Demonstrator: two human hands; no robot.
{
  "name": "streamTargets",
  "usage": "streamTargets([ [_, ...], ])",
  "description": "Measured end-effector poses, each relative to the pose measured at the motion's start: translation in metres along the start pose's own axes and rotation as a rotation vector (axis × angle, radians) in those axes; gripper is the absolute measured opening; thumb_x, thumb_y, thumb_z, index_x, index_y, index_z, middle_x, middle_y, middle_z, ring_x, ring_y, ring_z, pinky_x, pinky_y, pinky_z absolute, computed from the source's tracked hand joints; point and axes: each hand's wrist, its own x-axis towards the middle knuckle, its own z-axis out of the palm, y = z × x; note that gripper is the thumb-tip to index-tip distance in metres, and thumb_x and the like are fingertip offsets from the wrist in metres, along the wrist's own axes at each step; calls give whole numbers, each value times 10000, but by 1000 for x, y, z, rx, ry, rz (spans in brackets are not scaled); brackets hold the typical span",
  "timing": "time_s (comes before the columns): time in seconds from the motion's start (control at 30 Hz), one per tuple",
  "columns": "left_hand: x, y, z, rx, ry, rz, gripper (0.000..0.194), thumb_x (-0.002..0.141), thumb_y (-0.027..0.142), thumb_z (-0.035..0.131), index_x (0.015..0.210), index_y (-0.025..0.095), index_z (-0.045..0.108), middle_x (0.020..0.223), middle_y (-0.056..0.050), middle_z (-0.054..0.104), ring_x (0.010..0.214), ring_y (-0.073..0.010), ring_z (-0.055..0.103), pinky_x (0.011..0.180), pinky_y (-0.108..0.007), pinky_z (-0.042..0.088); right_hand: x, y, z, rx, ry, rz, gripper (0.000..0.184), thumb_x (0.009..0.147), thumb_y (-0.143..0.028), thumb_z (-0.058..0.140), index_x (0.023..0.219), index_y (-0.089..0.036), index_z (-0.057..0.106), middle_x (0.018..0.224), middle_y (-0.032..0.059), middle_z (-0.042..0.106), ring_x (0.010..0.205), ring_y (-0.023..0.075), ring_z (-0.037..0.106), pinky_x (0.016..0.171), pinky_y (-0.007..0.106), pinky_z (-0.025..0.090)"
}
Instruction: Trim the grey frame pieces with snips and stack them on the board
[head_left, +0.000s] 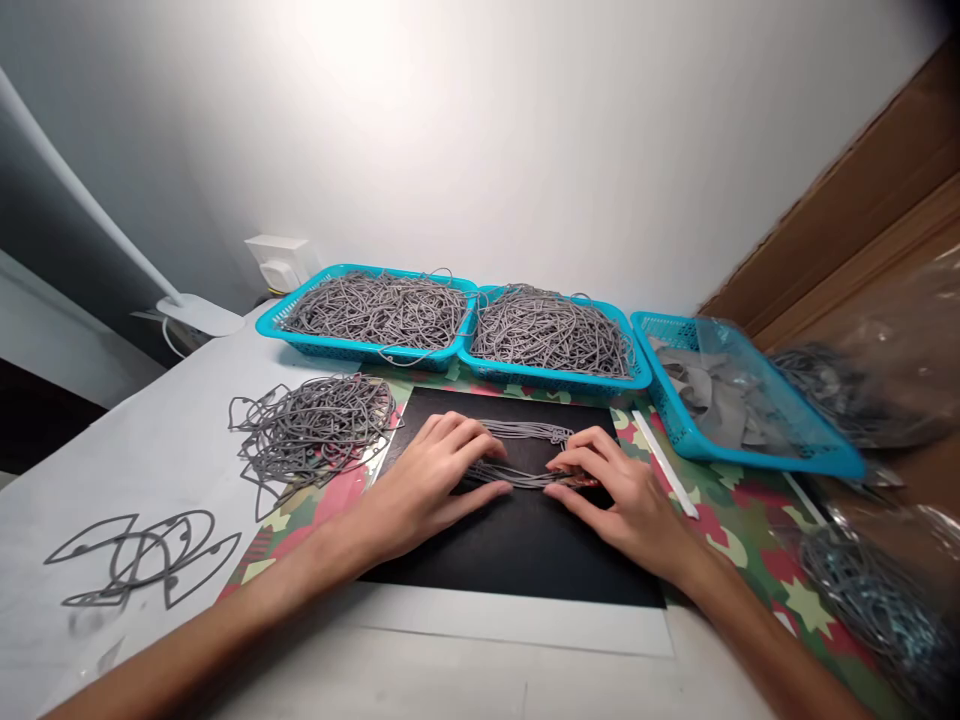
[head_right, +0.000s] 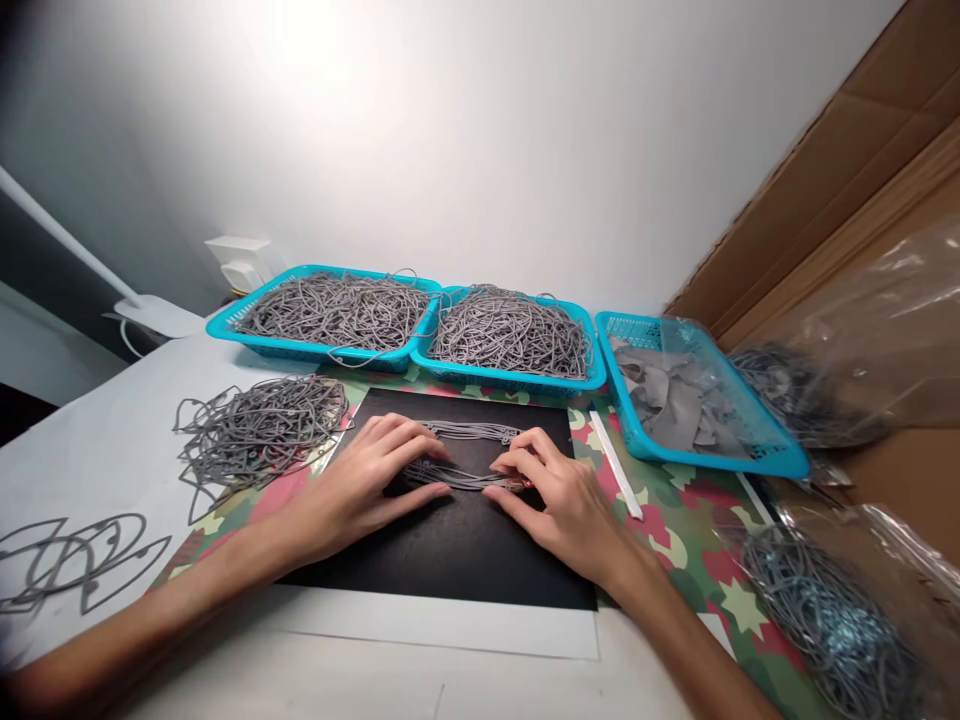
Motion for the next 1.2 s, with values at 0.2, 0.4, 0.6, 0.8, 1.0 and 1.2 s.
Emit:
streamTargets([
  [0.2, -19, -60, -65, 225, 148, -239, 409, 1136, 618, 576, 1113, 259, 771, 1133, -67, 772, 1069, -311, 651, 973, -446, 454, -8, 14, -6, -143, 153, 0, 137, 1149, -171, 570, 1146, -257, 677, 1137, 47, 661, 815, 162, 729, 721, 281, 581],
  [0.4, -37, -113, -99, -94, 8, -567, 590, 928, 840, 673, 981, 271, 818, 1045, -80, 817, 1000, -318, 720, 875, -408, 553, -8, 16, 3, -173, 128, 6, 160, 1140, -162, 539, 1148, -262, 664, 1151, 44, 668, 791, 159, 742, 687, 291, 565],
  [0.6, -43, -110, -99, -52, -115, -537, 431, 915, 712, 757, 1020, 310, 872, 1104, -78, 802, 1063, -324, 714, 936, -418, 532, -9, 12, 9, -139, 123, 6, 185, 1132, -153, 521, 1130, -262, 670, 1139, 48, 669, 794, 159, 743, 710, 290, 588],
  [0.8, -46, -105, -100, -53, -111, -517, 362, 962, 631, 711, 958, 310, 877, 1095, -79, 777, 1075, -321, 697, 977, -428, 512, -9, 16, 5, -171, 152, 1, 163, 1134, -177, 554, 1148, -270, 687, 1133, 45, 685, 804, 168, 763, 710, 289, 596],
  [1.0, -42, -101, -102, -60, 5, -585, 447, 1021, 682, 658, 1139, 292, 840, 1025, -52, 797, 932, -256, 721, 824, -354, 531, -11, 16, 6, -170, 138, 9, 164, 1136, -181, 538, 1157, -273, 672, 1139, 57, 696, 809, 180, 763, 682, 295, 588],
  [1.2, -36, -89, -109, -133, 239, -594, 490, 926, 738, 789, 1065, 271, 853, 873, -22, 807, 803, -230, 718, 732, -320, 531, -12, 17, 6, -184, 135, 4, 179, 1122, -170, 531, 1165, -282, 664, 1135, 60, 708, 820, 200, 780, 672, 311, 593],
])
